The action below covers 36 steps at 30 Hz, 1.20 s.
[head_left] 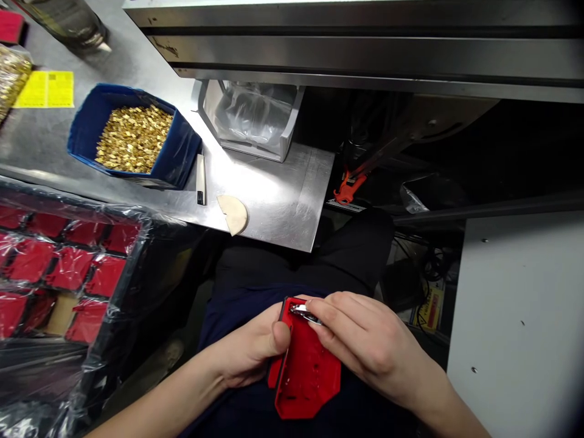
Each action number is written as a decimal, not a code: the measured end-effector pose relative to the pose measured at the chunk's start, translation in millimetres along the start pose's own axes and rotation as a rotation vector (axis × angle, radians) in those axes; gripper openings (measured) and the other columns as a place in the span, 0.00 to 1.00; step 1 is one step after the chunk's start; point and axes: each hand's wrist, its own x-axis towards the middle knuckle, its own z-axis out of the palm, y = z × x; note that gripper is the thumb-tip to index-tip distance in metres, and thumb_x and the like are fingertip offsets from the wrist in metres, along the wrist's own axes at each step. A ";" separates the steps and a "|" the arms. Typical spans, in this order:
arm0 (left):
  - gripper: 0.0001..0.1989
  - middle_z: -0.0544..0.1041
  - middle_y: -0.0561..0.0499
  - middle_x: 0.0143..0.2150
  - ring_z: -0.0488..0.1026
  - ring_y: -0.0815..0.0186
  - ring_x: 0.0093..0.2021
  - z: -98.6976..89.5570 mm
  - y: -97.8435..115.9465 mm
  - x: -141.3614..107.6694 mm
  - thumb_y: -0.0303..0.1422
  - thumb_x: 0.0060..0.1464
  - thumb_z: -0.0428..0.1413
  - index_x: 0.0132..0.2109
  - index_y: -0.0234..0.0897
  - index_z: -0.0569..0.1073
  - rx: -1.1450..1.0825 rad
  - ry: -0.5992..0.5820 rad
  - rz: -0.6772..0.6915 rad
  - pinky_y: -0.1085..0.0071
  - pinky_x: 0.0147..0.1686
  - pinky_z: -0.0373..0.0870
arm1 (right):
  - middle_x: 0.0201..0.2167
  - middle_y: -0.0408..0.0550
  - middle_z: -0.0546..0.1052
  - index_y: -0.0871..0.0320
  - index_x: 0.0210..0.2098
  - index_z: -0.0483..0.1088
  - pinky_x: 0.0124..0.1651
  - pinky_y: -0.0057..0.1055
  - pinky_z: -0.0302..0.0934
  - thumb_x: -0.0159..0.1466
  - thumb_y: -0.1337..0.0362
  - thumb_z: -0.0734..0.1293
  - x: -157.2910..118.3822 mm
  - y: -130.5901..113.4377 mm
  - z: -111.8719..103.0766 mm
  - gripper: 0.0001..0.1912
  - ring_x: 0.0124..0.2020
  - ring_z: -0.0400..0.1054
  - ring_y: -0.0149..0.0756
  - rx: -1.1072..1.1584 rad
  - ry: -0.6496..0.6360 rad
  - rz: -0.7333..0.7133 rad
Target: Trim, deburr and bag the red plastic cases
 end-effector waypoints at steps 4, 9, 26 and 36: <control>0.46 0.80 0.41 0.47 0.79 0.53 0.46 2.1 2.7 0.6 0.62 0.41 0.67 0.60 0.36 0.73 0.013 -0.002 0.011 0.62 0.51 0.72 | 0.38 0.52 0.81 0.66 0.53 0.73 0.41 0.35 0.72 0.73 0.71 0.64 0.6 -1.7 1.3 0.11 0.38 0.75 0.38 -0.037 0.002 -0.015; 0.46 0.80 0.42 0.47 0.79 0.54 0.46 2.8 3.1 -1.9 0.62 0.42 0.66 0.60 0.35 0.74 0.045 0.001 0.017 0.63 0.50 0.72 | 0.36 0.52 0.80 0.68 0.55 0.71 0.38 0.36 0.70 0.72 0.72 0.65 -2.3 -0.7 -0.9 0.13 0.36 0.74 0.39 -0.045 -0.002 -0.049; 0.55 0.77 0.40 0.57 0.76 0.48 0.56 -1.5 -1.7 -15.0 0.65 0.37 0.66 0.69 0.46 0.66 0.031 0.110 0.038 0.54 0.56 0.72 | 0.51 0.54 0.77 0.54 0.53 0.72 0.60 0.44 0.63 0.71 0.57 0.66 136.0 125.0 111.2 0.13 0.54 0.70 0.48 -0.027 0.312 0.518; 0.27 0.72 0.46 0.62 0.70 0.55 0.60 -10.2 11.7 -16.1 0.56 0.67 0.50 0.63 0.46 0.64 0.395 0.534 0.232 0.60 0.60 0.66 | 0.41 0.48 0.75 0.54 0.41 0.75 0.48 0.35 0.66 0.74 0.50 0.60 43.5 68.7 47.4 0.18 0.42 0.71 0.38 0.546 0.143 0.335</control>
